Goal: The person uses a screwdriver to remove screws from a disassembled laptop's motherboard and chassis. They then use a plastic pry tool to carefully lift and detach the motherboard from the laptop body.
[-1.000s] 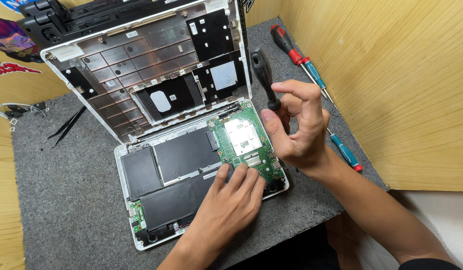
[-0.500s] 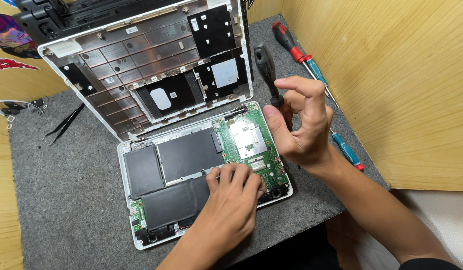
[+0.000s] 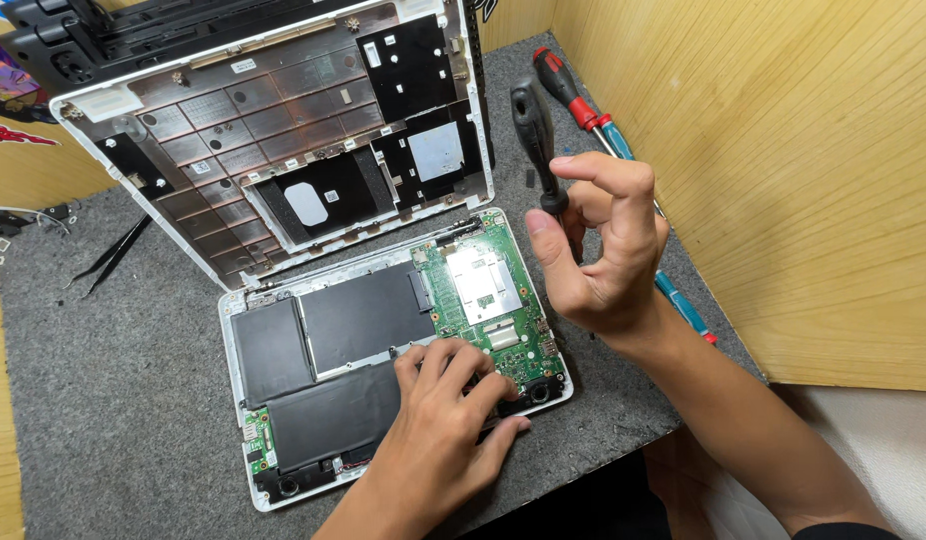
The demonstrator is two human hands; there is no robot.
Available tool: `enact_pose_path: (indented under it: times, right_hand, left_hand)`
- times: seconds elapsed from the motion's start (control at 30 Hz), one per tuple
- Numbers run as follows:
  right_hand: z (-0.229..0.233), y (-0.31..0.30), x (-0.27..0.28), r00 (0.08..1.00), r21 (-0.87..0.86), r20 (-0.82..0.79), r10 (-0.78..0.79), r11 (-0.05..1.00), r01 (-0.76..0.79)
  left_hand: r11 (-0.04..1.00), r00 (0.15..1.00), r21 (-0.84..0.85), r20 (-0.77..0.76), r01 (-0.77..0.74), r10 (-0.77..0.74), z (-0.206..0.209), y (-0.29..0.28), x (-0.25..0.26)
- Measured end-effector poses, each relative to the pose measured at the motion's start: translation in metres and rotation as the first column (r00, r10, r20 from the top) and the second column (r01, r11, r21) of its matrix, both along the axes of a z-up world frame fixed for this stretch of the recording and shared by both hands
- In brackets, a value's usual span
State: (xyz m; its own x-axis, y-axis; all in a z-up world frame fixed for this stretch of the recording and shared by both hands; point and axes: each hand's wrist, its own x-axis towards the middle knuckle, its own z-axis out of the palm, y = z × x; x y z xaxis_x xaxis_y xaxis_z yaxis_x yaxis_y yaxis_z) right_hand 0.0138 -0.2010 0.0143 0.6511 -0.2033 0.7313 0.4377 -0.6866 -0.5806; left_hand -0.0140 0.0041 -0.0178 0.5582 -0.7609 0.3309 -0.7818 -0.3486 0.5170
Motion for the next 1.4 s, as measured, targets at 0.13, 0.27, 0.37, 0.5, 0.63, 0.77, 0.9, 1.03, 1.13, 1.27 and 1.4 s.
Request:
enact_pose_path:
  times: [0.13,0.27,0.37,0.5,0.63,0.77,0.9,1.03,1.13,1.27,1.4]
  right_hand:
    - [0.000,-0.001,0.000,1.000,0.005,-0.003,0.007,1.000,-0.007]
    - [0.004,-0.003,0.001,0.999,-0.051,0.009,0.038,0.998,-0.037]
    - [0.021,0.002,-0.014,0.994,-0.160,-0.089,0.058,0.984,-0.072]
    - [0.037,0.026,-0.068,0.928,-0.217,-0.361,-0.093,0.976,0.013]
    - [0.002,0.046,-0.116,0.884,-0.370,-0.373,-0.283,0.919,0.138]
    - [-0.018,0.054,-0.120,0.888,-0.483,-0.333,-0.317,0.866,0.128]
    - [-0.024,0.057,-0.107,0.914,-0.553,-0.317,-0.254,0.833,0.040]
    - [-0.024,0.056,-0.106,0.916,-0.590,-0.312,-0.254,0.807,0.023]
    - [-0.025,0.058,-0.105,0.918,-0.615,-0.305,-0.253,0.788,0.013]
    - [-0.030,0.054,-0.102,0.875,-0.554,-0.404,-0.268,0.833,0.000]
    - [-0.025,0.044,-0.098,0.776,-0.420,-0.606,-0.174,0.899,-0.126]
  left_hand:
    - [0.999,0.999,0.015,0.035,-0.038,0.037,-0.002,-0.001,-0.004]
    - [0.996,0.997,0.066,-0.047,-0.052,0.055,0.002,0.000,0.000]
    - [0.984,0.999,0.174,-0.025,-0.042,0.047,0.007,0.005,0.008]
    - [0.971,0.999,0.238,0.019,-0.035,0.032,0.009,0.016,0.020]
    - [0.967,0.999,0.254,0.036,-0.039,0.031,0.008,0.015,0.020]
    - [0.975,1.000,0.219,0.003,-0.030,0.030,0.007,0.013,0.018]
    - [0.984,0.997,0.165,0.040,-0.072,0.067,0.004,0.012,0.017]
    - [0.986,0.994,0.138,0.065,-0.096,0.088,-0.001,0.012,0.016]
    - [0.985,0.989,0.122,0.098,-0.121,0.109,-0.004,0.011,0.016]
    - [0.988,0.987,0.093,0.114,-0.121,0.110,-0.002,0.011,0.015]
    - [0.989,0.989,0.094,0.103,-0.117,0.107,-0.006,0.011,0.016]
